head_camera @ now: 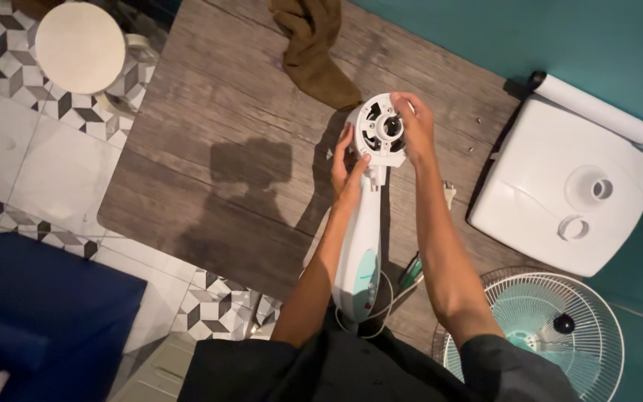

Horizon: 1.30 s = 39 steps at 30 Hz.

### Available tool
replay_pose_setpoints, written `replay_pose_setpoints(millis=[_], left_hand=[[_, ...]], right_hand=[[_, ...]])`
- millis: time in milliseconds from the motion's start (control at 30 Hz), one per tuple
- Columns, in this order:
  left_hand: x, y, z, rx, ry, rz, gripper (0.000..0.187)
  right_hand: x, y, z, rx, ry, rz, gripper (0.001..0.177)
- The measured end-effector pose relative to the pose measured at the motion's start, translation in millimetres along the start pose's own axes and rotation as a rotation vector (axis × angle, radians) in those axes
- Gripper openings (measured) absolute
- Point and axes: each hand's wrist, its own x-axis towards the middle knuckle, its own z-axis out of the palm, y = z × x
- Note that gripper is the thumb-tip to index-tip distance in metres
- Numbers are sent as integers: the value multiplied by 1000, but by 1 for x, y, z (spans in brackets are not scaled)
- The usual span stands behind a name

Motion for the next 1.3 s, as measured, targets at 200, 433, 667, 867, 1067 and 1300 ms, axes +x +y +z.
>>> replay_pose_setpoints(millis=[200, 433, 667, 867, 1067, 1300], left_hand=[[-3, 2, 13, 263, -5, 150, 65], [-5, -1, 4, -11, 39, -55, 69], [-25, -25, -4, 94, 91, -159, 68], [-23, -15, -6, 319, 60, -270, 90], [-16, 3, 1, 521, -10, -506, 130], [-13, -8, -10, 607, -16, -527, 128]], right_hand=[[-18, 55, -23, 140, 67, -112, 41], [-64, 32, -1, 131, 65, 37, 51], [-85, 34, 17, 84, 104, -86, 49], [-82, 40, 6, 53, 119, -59, 44], [-87, 30, 3, 35, 110, 7, 44], [-90, 16, 7, -57, 63, -22, 46]])
